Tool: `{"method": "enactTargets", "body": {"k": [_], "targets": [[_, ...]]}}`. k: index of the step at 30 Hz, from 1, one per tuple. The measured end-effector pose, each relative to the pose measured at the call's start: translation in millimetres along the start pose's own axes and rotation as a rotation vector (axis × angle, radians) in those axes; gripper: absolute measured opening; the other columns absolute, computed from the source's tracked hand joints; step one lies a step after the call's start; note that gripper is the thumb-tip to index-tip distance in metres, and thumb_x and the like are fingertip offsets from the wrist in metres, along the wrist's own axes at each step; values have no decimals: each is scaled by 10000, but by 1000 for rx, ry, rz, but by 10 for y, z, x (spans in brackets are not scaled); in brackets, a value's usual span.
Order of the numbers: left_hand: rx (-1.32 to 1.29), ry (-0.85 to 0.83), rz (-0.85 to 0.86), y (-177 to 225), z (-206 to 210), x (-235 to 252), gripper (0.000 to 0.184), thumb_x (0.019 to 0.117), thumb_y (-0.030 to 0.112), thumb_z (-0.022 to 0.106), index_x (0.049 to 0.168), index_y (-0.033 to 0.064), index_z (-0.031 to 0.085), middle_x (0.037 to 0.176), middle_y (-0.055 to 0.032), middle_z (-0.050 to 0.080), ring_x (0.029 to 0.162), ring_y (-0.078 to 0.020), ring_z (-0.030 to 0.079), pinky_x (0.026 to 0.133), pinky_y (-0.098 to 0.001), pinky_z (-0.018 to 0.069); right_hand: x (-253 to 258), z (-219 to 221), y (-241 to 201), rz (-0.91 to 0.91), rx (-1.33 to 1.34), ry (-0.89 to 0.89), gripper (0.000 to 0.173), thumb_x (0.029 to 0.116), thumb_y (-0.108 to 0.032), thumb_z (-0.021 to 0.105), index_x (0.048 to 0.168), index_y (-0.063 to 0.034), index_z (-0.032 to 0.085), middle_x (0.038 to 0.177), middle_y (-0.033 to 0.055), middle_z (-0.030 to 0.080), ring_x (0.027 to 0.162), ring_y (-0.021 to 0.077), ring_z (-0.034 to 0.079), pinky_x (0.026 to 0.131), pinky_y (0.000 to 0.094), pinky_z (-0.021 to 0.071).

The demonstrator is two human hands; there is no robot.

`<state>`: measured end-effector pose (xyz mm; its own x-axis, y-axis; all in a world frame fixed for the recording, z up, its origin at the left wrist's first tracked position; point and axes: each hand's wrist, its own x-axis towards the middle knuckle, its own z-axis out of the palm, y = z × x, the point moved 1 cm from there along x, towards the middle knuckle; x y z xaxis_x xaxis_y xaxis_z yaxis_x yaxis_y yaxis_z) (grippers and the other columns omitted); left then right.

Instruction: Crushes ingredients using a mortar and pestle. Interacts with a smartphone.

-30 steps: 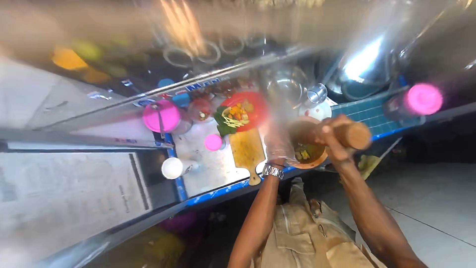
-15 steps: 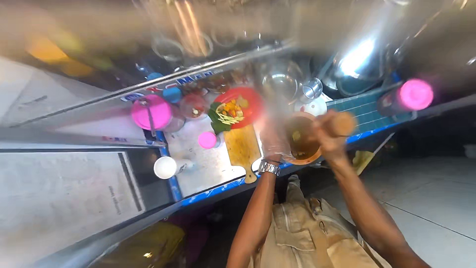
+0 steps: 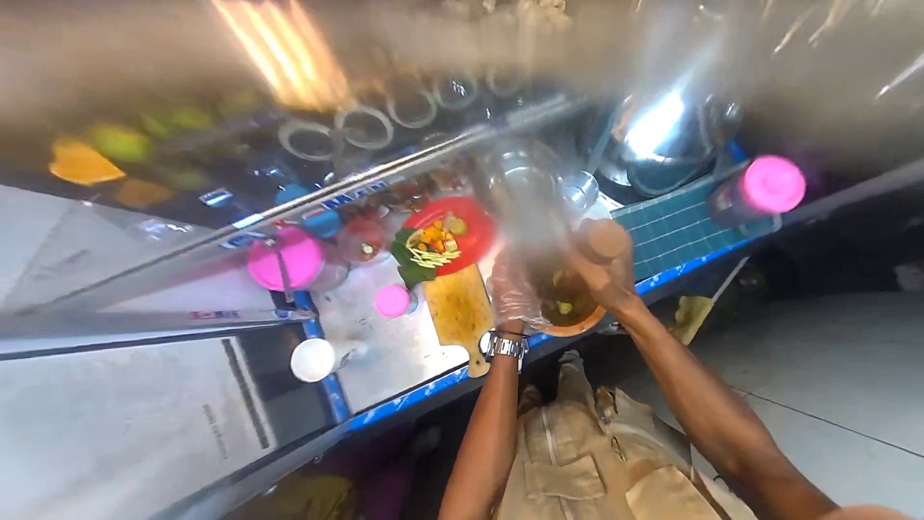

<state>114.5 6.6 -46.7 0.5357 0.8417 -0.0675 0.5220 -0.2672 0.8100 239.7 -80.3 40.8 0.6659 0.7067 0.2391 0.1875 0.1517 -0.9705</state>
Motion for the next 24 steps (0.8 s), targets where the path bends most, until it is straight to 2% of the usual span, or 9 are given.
{"method": "enactTargets", "body": {"k": [2,3,6,9,12,14,18,21,24], "targets": [[-17,12,-7,18,1,-20,387,1090,231,465,1453,114,529,1418,-119,610,1272,-308,607,1067,-527,476,-22,-14,-134,-113,131,-13,84,881,-142,685,875,-127,603,763,-34,609,672,47,603,612,223,535],[-31,14,0,20,0,-40,387,1090,228,466,1454,110,527,1420,-118,608,1275,-299,606,1076,-512,475,-88,5,-101,-114,146,-20,109,905,-174,685,891,-132,585,768,-23,593,657,59,588,584,229,524],[-28,26,22,5,24,-8,391,1083,199,472,1446,63,530,1413,-148,605,1284,-307,594,1090,-512,457,-278,109,363,95,-26,20,250,831,-161,762,1042,-52,684,895,49,701,786,113,680,692,320,596],[19,38,-19,11,32,-4,358,1093,209,451,1396,67,578,1381,-144,630,1250,-314,619,1060,-522,479,-256,40,406,262,-43,4,346,857,-179,733,1175,-82,641,985,40,690,842,114,677,741,333,594],[-15,49,1,-10,44,58,344,1089,195,453,1375,60,589,1373,-127,635,1243,-275,621,1073,-488,476,-76,-73,249,-20,153,25,47,884,-160,701,900,-139,663,766,-38,666,670,71,648,644,280,590],[-75,60,7,-25,51,11,341,1082,177,474,1384,65,587,1375,-117,638,1241,-254,626,1074,-465,481,11,-116,91,-155,298,-22,98,933,-195,664,851,-187,610,711,-55,599,619,76,601,617,277,561],[-93,80,44,-9,55,41,319,1075,158,487,1352,60,610,1341,-128,653,1210,-264,640,1054,-458,492,54,-28,64,-318,268,-24,187,955,-219,661,806,-148,575,676,-23,576,598,91,590,582,278,539],[-54,65,42,-11,36,-25,334,1068,161,509,1382,81,590,1359,-133,644,1202,-296,645,1021,-497,507,-168,112,523,-169,104,-3,158,903,-225,711,851,-103,626,769,1,642,685,83,640,628,268,577],[-17,44,40,-2,19,-47,356,1070,174,508,1414,106,567,1392,-129,623,1219,-319,634,1008,-530,506,-184,104,502,1,-15,-34,149,881,-200,713,946,-84,646,823,17,651,706,77,640,618,245,559]]}}
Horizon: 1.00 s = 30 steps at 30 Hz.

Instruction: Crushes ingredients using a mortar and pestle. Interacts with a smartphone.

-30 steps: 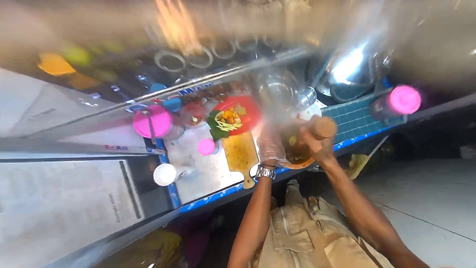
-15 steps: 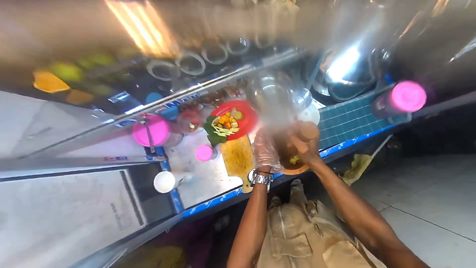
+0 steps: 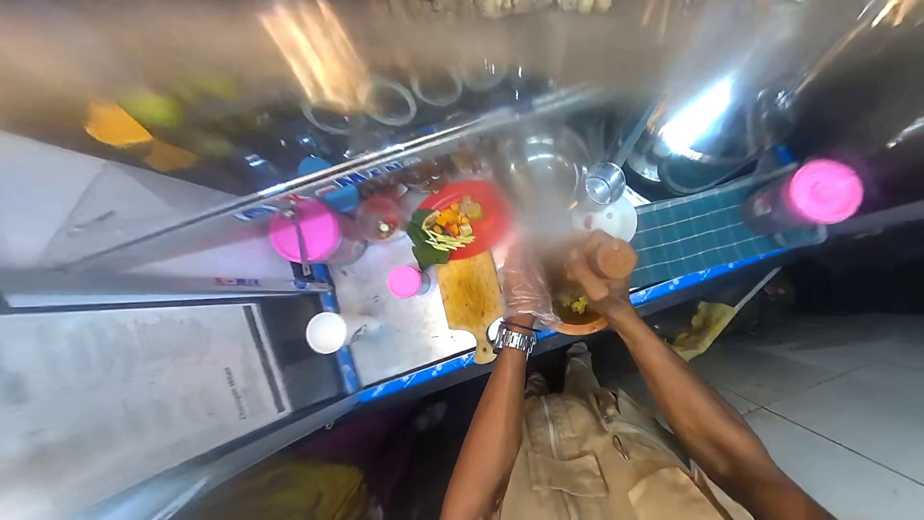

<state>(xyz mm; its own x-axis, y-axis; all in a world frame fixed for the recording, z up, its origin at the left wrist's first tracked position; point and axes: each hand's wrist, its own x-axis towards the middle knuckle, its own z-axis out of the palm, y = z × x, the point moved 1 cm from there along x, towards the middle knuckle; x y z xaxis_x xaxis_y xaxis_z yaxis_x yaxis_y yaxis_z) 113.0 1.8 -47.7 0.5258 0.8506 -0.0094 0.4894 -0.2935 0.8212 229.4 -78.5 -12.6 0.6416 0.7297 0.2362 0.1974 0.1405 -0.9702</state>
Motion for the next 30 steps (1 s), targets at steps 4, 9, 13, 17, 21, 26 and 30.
{"method": "enactTargets", "body": {"k": [4,9,13,17,21,26,30], "targets": [[-3,13,17,43,-4,80,343,1078,167,481,1394,73,577,1384,-131,629,1242,-292,625,1059,-493,483,112,-126,-296,-182,158,-33,151,936,-218,673,850,-117,602,766,2,615,687,97,622,630,278,558],[-75,-7,26,69,-12,71,342,1053,125,509,1375,34,579,1356,-151,634,1245,-268,612,1075,-445,471,-42,124,-42,-215,-25,63,207,848,-209,747,904,-22,674,809,40,683,766,59,669,710,232,579],[-76,-10,20,54,-36,24,356,1061,157,521,1407,81,559,1374,-128,629,1222,-271,630,1035,-471,501,13,16,-247,-70,-4,-35,212,857,-146,725,1024,-26,673,932,61,690,851,92,674,762,268,582],[-29,-18,-3,83,-41,13,346,1071,163,478,1394,82,575,1395,-129,621,1243,-301,621,1047,-503,490,-57,-54,-266,-195,165,-2,205,943,-262,689,866,-98,595,773,11,616,693,87,619,621,273,546],[-25,-9,-44,73,-26,47,327,1062,177,517,1370,103,595,1372,-127,631,1200,-316,635,993,-531,512,-20,58,7,-80,-27,48,177,849,-171,733,946,-29,692,838,29,700,762,63,679,707,263,596],[-1,-10,-41,23,-15,56,328,1064,184,507,1365,97,606,1386,-124,626,1240,-310,616,1042,-533,484,32,-79,-314,-195,234,-18,170,946,-275,692,859,-155,610,768,-28,620,688,85,623,644,286,560],[-25,-9,-55,8,-7,11,341,1070,205,515,1397,144,590,1390,-112,629,1220,-325,631,998,-555,507,4,-8,37,22,33,74,139,897,-206,692,999,-137,628,873,-15,640,772,62,635,678,251,560]]}}
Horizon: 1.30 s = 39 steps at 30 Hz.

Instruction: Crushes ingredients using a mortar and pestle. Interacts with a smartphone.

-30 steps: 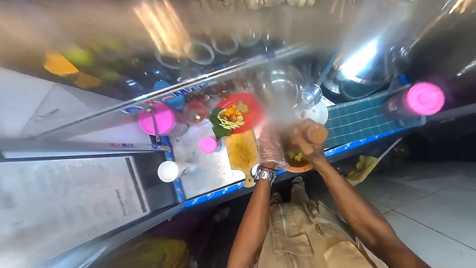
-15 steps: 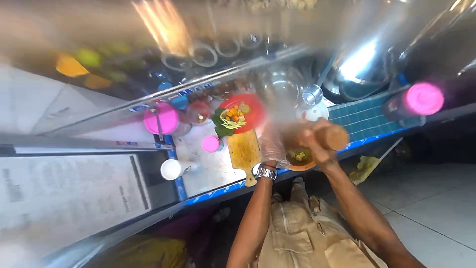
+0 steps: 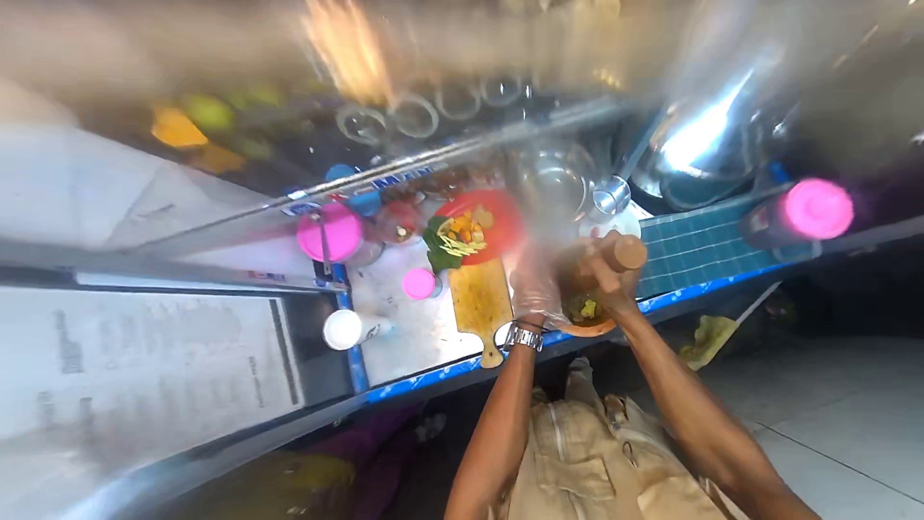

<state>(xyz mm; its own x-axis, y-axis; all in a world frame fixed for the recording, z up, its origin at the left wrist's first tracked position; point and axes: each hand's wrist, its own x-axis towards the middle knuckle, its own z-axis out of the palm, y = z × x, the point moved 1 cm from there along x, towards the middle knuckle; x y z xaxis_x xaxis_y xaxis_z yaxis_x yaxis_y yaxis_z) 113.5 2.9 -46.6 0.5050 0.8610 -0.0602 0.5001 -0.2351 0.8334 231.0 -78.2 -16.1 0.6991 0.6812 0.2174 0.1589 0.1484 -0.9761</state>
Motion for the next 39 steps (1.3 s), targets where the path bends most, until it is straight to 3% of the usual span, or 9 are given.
{"method": "enactTargets", "body": {"k": [6,10,14,20,23,26,30,34,39], "targets": [[1,-33,-69,-6,-7,-89,341,1070,224,512,1398,170,589,1411,-108,615,1224,-362,621,975,-609,496,-63,-51,-152,-179,180,-25,107,929,-216,680,871,-166,605,763,-51,619,695,75,628,676,297,577],[29,-23,-40,11,-12,-57,347,1073,210,505,1407,153,581,1406,-126,616,1236,-362,617,1002,-600,488,-115,20,-91,54,-47,-28,186,896,-183,700,1049,-88,652,907,8,668,806,80,653,725,292,578],[38,15,8,30,15,43,344,1081,190,471,1392,103,589,1407,-126,615,1266,-335,603,1053,-569,470,-37,-30,-293,-176,147,-37,100,919,-204,698,864,-172,622,790,-63,634,719,50,633,681,262,574],[-18,6,-2,66,-41,-122,374,1051,178,539,1424,151,560,1408,-133,608,1229,-347,616,995,-581,495,-201,63,-232,37,-111,-68,284,875,-159,727,1128,-48,662,1003,68,690,902,125,672,799,342,582],[-22,73,35,57,-20,-37,363,1065,170,503,1421,148,567,1422,-89,611,1254,-298,616,1038,-530,495,-96,51,-221,-158,28,16,78,898,-184,689,893,-148,620,846,-38,637,776,57,636,713,261,573],[-44,125,36,0,-11,-92,376,1070,185,495,1441,149,544,1403,-97,621,1254,-300,616,1033,-524,502,-156,72,-27,27,3,80,196,904,-198,701,1072,-127,631,942,-9,663,841,80,655,756,298,582],[-110,204,10,24,-215,-26,397,1090,218,456,1465,109,526,1391,-107,628,1217,-271,637,1037,-491,511,14,-144,-310,70,74,142,208,939,-219,670,1126,-140,622,918,-10,685,768,102,675,720,312,601],[-321,382,158,3,-601,-127,393,1096,231,406,1402,44,566,1343,-122,636,1137,-192,662,1003,-392,548,48,-489,-541,-101,233,225,87,948,-205,669,993,-168,604,815,-15,661,719,138,672,730,349,607],[-397,-17,162,216,-673,-323,378,1078,256,468,1422,129,556,1294,-62,671,970,-158,702,866,-382,600,19,-556,-432,-23,235,161,212,957,-123,516,1163,-130,567,1016,11,662,936,158,669,878,384,577]]}}
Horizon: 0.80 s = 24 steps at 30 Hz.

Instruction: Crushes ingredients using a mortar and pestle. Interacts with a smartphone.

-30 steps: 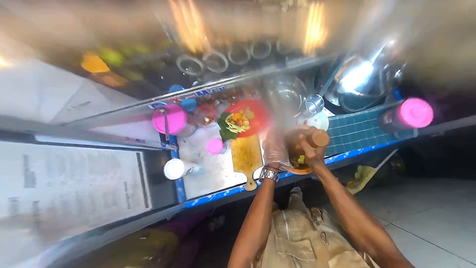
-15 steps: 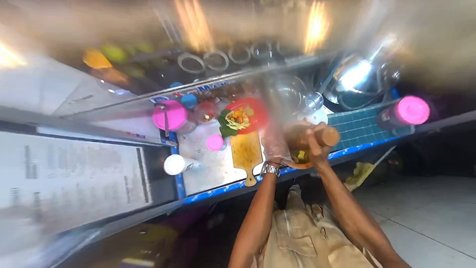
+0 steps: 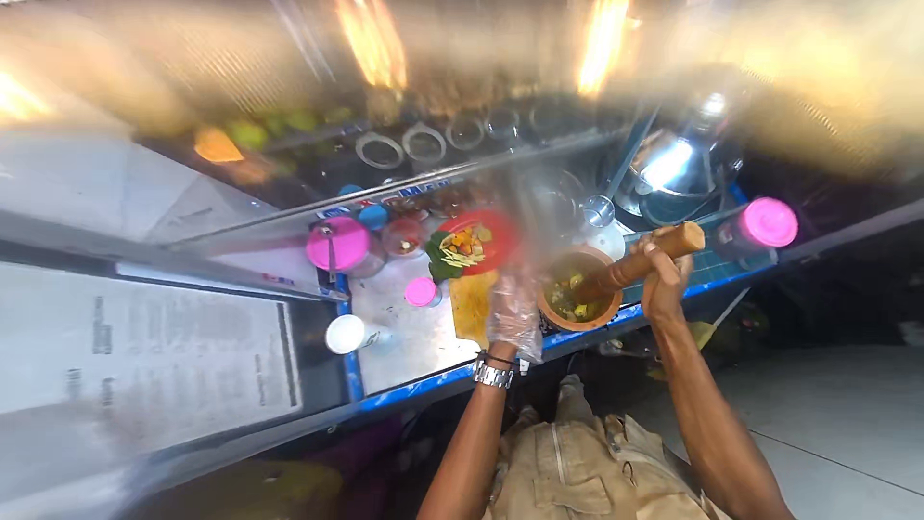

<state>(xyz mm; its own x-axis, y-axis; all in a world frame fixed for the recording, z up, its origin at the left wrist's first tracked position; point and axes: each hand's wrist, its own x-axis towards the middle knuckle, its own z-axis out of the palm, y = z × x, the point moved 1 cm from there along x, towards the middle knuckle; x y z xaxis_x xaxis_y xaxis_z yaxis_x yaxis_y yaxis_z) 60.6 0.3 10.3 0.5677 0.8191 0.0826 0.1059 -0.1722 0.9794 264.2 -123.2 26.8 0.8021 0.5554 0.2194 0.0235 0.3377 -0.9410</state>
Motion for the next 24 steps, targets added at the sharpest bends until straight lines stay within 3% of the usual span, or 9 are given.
{"method": "enactTargets", "body": {"k": [3,7,10,12,14,17,19,21,24], "targets": [[142,-117,-156,-116,229,104,337,1072,241,517,1375,117,595,1166,-94,721,889,-198,724,849,-439,609,3,63,78,101,-60,63,199,985,-143,561,1176,-91,580,1026,43,688,953,176,685,892,398,581],[207,-204,-240,-268,473,142,371,1049,263,552,1402,155,592,1222,-75,708,1032,-187,704,953,-427,575,-59,42,190,143,-107,101,371,923,-116,683,1245,17,558,1085,146,708,1012,256,704,916,438,594],[221,-140,-213,-139,355,200,447,1010,262,607,1447,179,561,1353,-32,666,1195,-166,659,1050,-422,530,10,105,55,75,-242,161,602,865,-75,728,1373,69,438,1197,176,655,1084,221,671,935,368,581],[259,-78,-210,-10,193,105,507,987,313,639,1471,204,536,1415,-22,628,1202,-187,658,1043,-453,531,-27,95,-222,5,-394,280,857,829,-113,780,1518,50,297,1459,240,489,1316,273,538,1063,392,502],[228,50,-136,115,-8,10,474,992,296,642,1440,159,574,1392,-47,645,1067,-172,715,955,-413,583,27,261,-694,-160,-456,350,937,825,-136,778,1545,74,216,1591,291,311,1470,335,355,1171,431,373],[51,190,-79,238,-202,-134,375,984,189,644,1347,95,646,1326,-70,678,988,-135,728,904,-338,604,142,1008,-1543,-555,-519,146,533,882,-146,717,1300,120,523,1368,223,547,1291,217,558,1047,343,522],[-21,172,-58,335,-290,-218,365,982,150,639,1339,74,644,1315,-73,679,1016,-132,718,930,-333,594,331,1615,-1968,-863,-524,-57,233,897,-117,703,1077,31,702,1200,128,649,1149,149,629,961,295,558],[-39,182,50,436,-401,-278,355,973,142,651,1319,57,655,1278,-76,698,1020,-125,720,934,-323,599,582,2129,-2410,-1099,-523,-143,147,922,-76,685,1040,-6,740,1153,134,671,1093,163,659,921,290,579],[-126,208,179,487,-649,-473,348,963,61,637,1296,-40,638,1271,-151,691,1076,-181,714,965,-341,592,942,2691,-3058,-1191,-559,-124,171,965,-100,647,1066,-12,751,1087,148,688,978,170,676,821,287,577]]}}
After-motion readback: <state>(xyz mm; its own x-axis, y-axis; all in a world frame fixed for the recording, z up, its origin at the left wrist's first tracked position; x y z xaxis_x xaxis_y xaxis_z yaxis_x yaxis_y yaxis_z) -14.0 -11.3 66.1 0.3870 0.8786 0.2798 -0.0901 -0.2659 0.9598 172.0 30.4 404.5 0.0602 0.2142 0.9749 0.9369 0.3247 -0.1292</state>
